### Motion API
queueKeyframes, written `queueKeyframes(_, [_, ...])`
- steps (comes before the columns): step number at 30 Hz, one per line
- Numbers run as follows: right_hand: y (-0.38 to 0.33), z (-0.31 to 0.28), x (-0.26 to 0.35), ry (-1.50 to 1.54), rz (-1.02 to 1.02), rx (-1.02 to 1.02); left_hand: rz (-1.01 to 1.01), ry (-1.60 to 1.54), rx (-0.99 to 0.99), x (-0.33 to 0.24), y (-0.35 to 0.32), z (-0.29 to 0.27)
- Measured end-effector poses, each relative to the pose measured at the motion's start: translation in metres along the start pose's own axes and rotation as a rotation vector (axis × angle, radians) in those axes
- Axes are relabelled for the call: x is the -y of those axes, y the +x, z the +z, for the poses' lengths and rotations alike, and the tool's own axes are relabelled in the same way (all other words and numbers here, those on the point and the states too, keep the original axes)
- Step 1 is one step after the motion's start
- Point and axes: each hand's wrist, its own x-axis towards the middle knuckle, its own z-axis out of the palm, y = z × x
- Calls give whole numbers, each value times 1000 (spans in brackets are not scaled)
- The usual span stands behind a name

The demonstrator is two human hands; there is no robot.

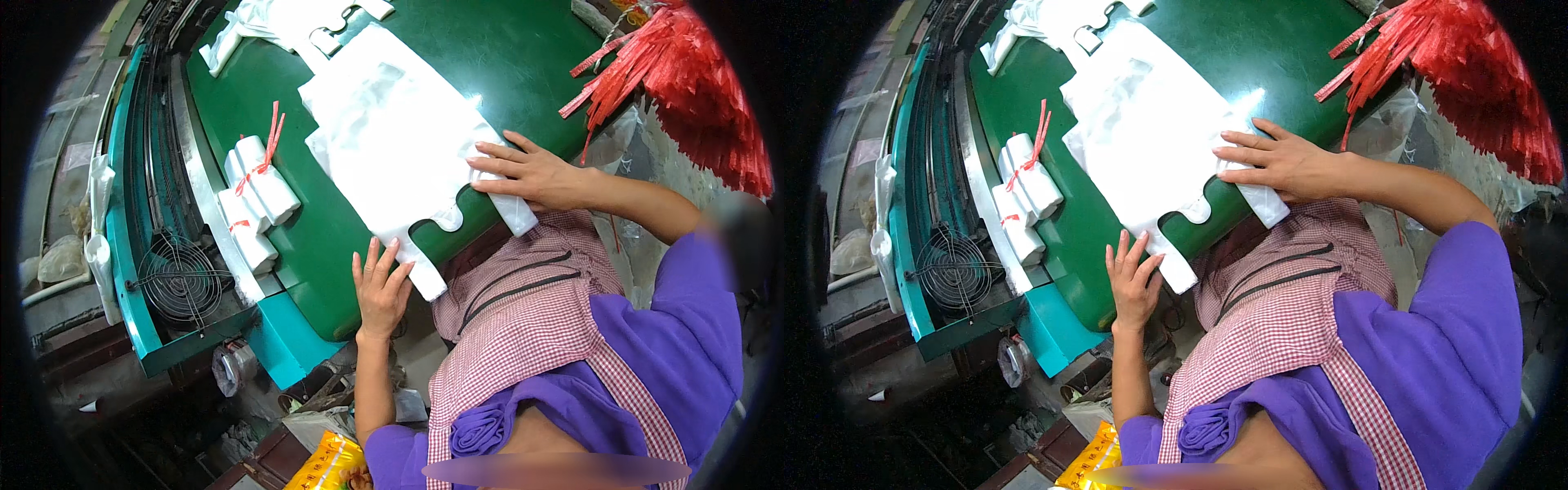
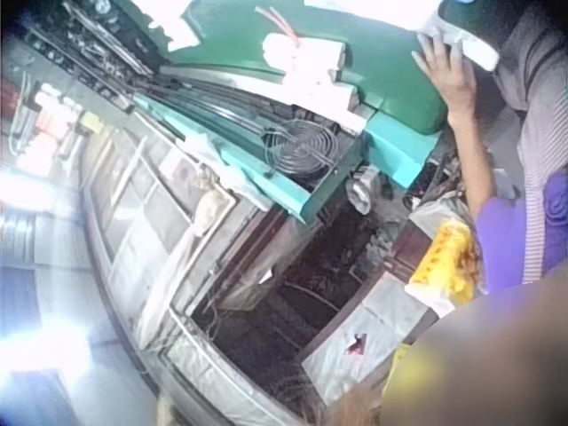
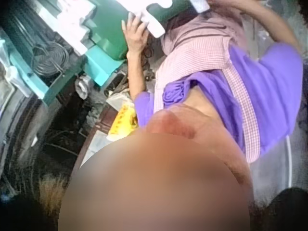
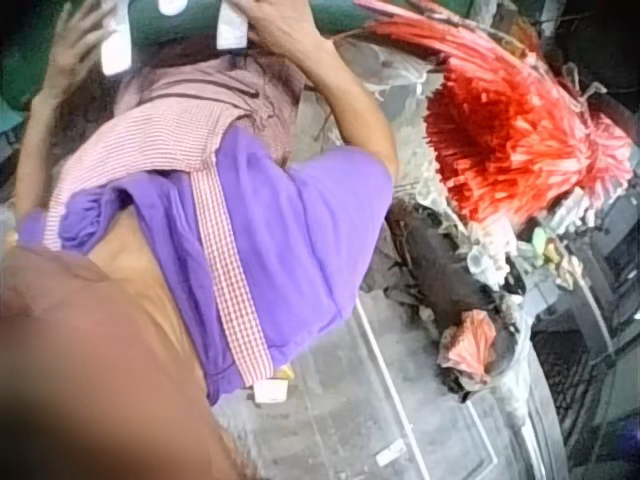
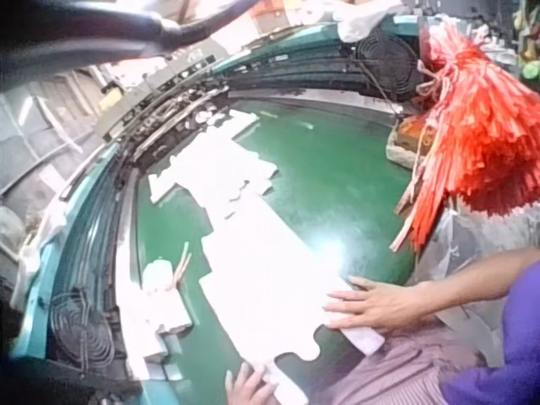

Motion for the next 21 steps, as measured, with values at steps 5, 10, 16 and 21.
queueKeyframes(5, [-7,-10,-10,306,-168,-148,29,-348,-63,2,44,-5])
queueKeyframes(10, [66,-19,8,739,-65,-207,-286,-298,-13,-4,110,2])
queueKeyframes(16, [102,-1,36,404,100,82,51,206,-274,-14,69,11])
queueKeyframes(21, [77,26,38,41,-187,-279,155,158,-128,-43,36,35])
